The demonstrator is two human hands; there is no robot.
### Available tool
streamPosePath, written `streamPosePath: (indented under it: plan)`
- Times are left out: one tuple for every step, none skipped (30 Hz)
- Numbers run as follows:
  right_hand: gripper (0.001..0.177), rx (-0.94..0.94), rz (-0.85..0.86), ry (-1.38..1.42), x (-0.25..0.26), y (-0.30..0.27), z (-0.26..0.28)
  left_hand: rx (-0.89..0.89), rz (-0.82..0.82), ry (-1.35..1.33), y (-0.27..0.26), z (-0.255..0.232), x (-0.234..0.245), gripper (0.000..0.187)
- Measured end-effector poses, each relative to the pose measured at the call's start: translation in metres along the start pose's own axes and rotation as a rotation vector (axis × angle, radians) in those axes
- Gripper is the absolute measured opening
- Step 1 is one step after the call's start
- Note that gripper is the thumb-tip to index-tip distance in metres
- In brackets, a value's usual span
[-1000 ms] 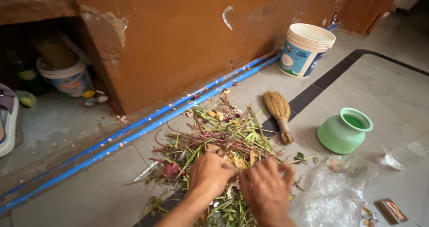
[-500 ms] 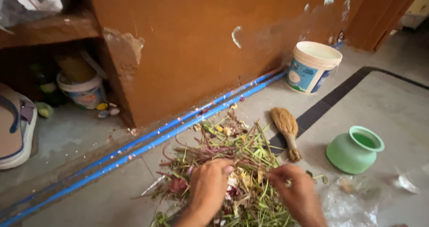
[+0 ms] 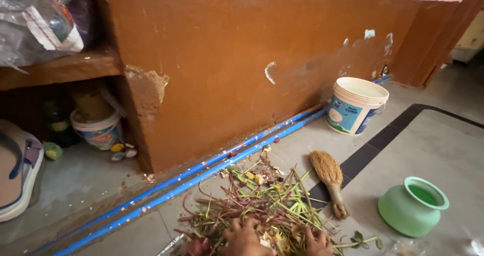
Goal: The person sits on the floor and sorts a pile of mixed plant stems, leaves, and flowers by hand. They separate usable pieces from debris, occasionally using a small broom to sweep the floor and gather loose material into the pile.
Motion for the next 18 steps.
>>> streamPosePath:
  plan:
    - [0.059, 0.048, 0.036, 0.084, -0.008, -0.001, 0.001, -0.008, 0.030, 0.039, 0.003, -0.009, -0.009, 0.091]
    - [0.058, 0.096, 0.071, 0.167, -0.012, -0.001, -0.003, -0.063, -0.045, 0.075, 0.009, -0.016, -0.014, 0.081]
    - [0.058, 0.144, 0.105, 0.251, -0.015, 0.003, -0.007, -0.117, -0.121, 0.109, 0.015, -0.020, -0.018, 0.072]
    - [0.058, 0.198, 0.221, 0.244, -0.017, 0.014, -0.014, -0.171, -0.198, 0.141, 0.020, -0.021, -0.023, 0.062]
    - [0.055, 0.183, 0.343, 0.273, -0.017, 0.017, -0.022, -0.063, -0.145, -0.029, 0.027, -0.013, -0.029, 0.061]
    - [0.054, 0.093, 0.443, 0.315, -0.013, 0.024, -0.035, 0.043, -0.092, -0.197, 0.033, -0.006, -0.032, 0.059]
    - [0.052, -0.016, 0.528, 0.356, -0.005, 0.029, -0.050, 0.149, -0.037, -0.364, 0.035, 0.004, -0.034, 0.058]
    - [0.050, -0.092, 0.575, 0.400, 0.008, 0.036, -0.065, -0.013, -0.137, -0.188, 0.037, 0.008, -0.024, 0.050]
    - [0.048, -0.130, 0.576, 0.444, 0.026, 0.045, -0.081, -0.176, -0.235, -0.010, 0.037, 0.017, -0.015, 0.043]
    - [0.046, -0.168, 0.577, 0.489, 0.047, 0.053, -0.094, -0.336, -0.328, 0.171, 0.034, 0.026, -0.006, 0.038]
    - [0.045, -0.199, 0.580, 0.527, 0.070, 0.059, -0.104, -0.352, -0.336, 0.140, 0.037, 0.038, 0.006, 0.032]
    - [0.043, -0.185, 0.583, 0.535, 0.090, 0.065, -0.110, -0.369, -0.345, 0.110, 0.041, 0.050, 0.022, 0.027]
    - [0.043, -0.145, 0.585, 0.525, 0.106, 0.070, -0.109, -0.385, -0.339, 0.045, 0.043, 0.059, 0.035, 0.025]
    - [0.043, -0.105, 0.585, 0.517, 0.121, 0.074, -0.108, -0.404, -0.334, -0.019, 0.047, 0.063, 0.051, 0.023]
    - [0.044, -0.066, 0.584, 0.507, 0.135, 0.075, -0.105, -0.423, -0.328, -0.083, 0.046, 0.067, 0.063, 0.021]
    - [0.044, -0.024, 0.610, 0.446, 0.146, 0.072, -0.098, -0.427, -0.331, -0.111, 0.042, 0.072, 0.072, 0.022]
    - [0.046, 0.007, 0.633, 0.387, 0.157, 0.065, -0.087, -0.430, -0.335, -0.138, 0.037, 0.077, 0.081, 0.022]
    - [0.048, 0.017, 0.628, 0.320, 0.171, 0.060, -0.073, -0.432, -0.338, -0.167, 0.031, 0.080, 0.090, 0.023]
Point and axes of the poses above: each hand's wrist, its own y-axis towards the middle knuckle, its own x-axis out of the back of the hand, z = x × y, the point moved 5 cm from there along y, towards the middle knuckle, and after that the axes turned 4 degrees about y, right-handed, at the moved point
